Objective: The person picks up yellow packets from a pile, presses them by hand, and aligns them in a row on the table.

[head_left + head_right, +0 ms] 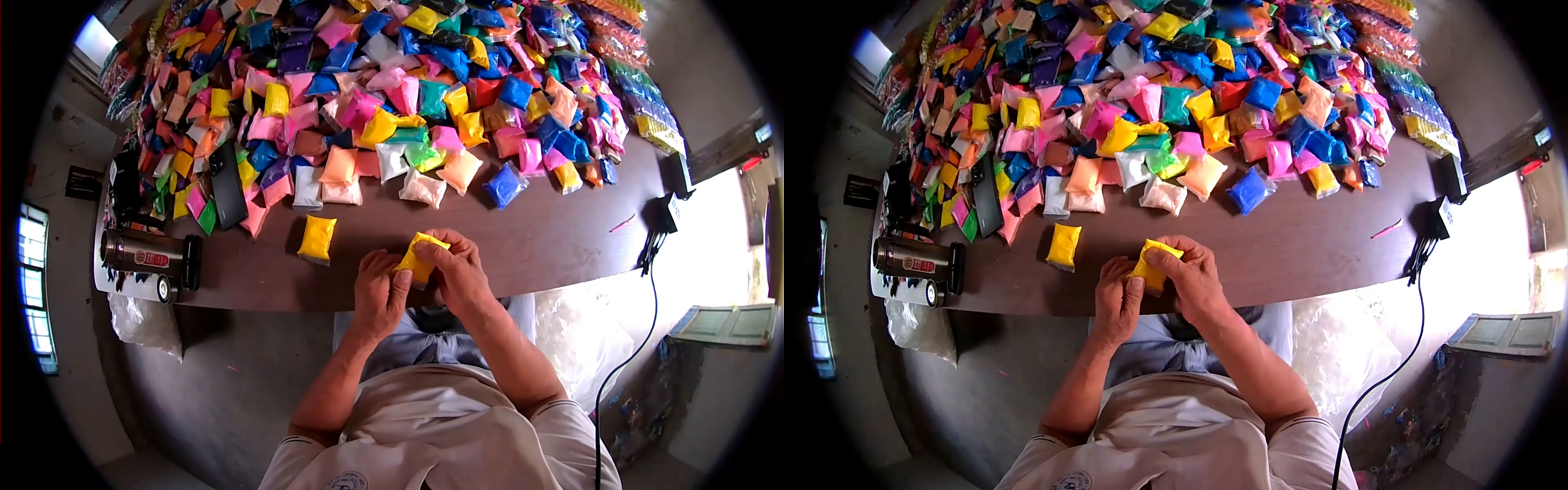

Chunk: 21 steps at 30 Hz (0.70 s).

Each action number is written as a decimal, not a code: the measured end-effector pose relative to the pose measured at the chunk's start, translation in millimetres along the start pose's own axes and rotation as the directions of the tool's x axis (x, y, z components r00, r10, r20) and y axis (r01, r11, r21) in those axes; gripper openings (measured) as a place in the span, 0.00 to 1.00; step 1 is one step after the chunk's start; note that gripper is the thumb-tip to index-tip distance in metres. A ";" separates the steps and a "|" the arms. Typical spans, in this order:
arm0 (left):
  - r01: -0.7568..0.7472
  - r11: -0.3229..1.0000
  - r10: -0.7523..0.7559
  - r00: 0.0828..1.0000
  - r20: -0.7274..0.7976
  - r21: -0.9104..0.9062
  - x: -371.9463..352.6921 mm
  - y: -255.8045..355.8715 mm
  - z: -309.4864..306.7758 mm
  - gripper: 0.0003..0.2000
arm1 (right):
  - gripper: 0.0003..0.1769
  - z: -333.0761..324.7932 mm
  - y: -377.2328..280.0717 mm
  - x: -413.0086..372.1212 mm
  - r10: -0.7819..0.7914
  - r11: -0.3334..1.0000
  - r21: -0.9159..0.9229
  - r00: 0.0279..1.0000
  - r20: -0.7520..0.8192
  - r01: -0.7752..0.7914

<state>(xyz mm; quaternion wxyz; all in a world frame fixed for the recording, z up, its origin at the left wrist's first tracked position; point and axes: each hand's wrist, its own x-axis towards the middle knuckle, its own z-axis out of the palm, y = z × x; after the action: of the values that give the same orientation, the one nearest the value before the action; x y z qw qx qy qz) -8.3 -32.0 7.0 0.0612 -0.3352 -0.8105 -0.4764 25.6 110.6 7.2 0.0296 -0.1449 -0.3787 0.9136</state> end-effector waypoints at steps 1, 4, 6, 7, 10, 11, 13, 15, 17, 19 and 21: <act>0.006 1.000 -0.006 1.000 0.002 0.008 -0.2 0.8 -0.1 0.14 | 0.10 -1.2 2.1 0.6 -0.012 1.000 0.009 1.000 0.016 0.011; 0.020 1.000 -0.020 1.000 -0.018 -0.003 -0.9 -0.2 0.4 0.14 | 0.10 10.4 -3.9 -1.8 0.008 0.998 0.061 1.000 0.003 -0.009; 0.026 1.000 -0.027 0.999 -0.020 -0.013 -1.4 -0.9 -0.1 0.14 | 0.10 14.2 -4.9 -3.9 0.046 0.994 0.105 0.999 -0.026 -0.043; 0.030 0.999 -0.030 0.999 -0.024 -0.026 -1.5 -1.4 -0.2 0.14 | 0.11 12.1 -4.3 -6.3 0.046 0.998 0.047 0.999 0.017 -0.047; 0.076 0.996 -0.077 0.997 -0.012 -0.037 -4.8 -5.9 1.8 0.14 | 0.11 5.6 -1.4 -9.9 0.038 0.998 -0.060 0.994 0.098 -0.032; 0.077 0.996 -0.077 0.997 -0.012 -0.036 -4.8 -5.3 1.5 0.14 | 0.11 3.8 0.0 -10.2 0.027 0.994 -0.108 0.991 0.134 -0.013; 0.090 0.995 -0.090 0.996 -0.002 -0.051 -3.2 -1.8 -0.4 0.14 | 0.11 1.4 2.2 -9.6 0.008 0.992 -0.124 0.991 0.137 0.009; 0.080 0.995 -0.079 0.997 0.018 -0.057 -1.5 -0.3 -2.1 0.14 | 0.10 1.5 2.0 -9.6 -0.010 0.990 -0.141 0.990 0.141 0.030; 0.070 0.996 -0.068 0.997 0.038 -0.063 -1.4 0.5 -2.6 0.14 | 0.10 3.7 0.9 -10.5 -0.031 0.986 -0.162 0.992 0.119 0.050; 0.084 0.995 -0.084 0.996 0.007 -0.060 -1.5 1.5 -1.7 0.14 | 0.11 3.1 1.3 -10.6 -0.037 0.982 -0.180 0.991 0.131 0.060; 0.088 0.995 -0.089 0.996 -0.005 -0.049 -3.7 -1.1 0.1 0.14 | 0.12 5.4 0.1 -12.3 -0.041 0.978 -0.198 0.989 0.142 0.069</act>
<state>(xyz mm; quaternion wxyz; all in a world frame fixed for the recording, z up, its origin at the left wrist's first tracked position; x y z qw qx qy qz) -6.1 -34.1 4.6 0.0347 -0.2986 -0.8124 -0.4996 35.8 104.8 13.7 0.0140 -0.0732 -0.4748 0.8770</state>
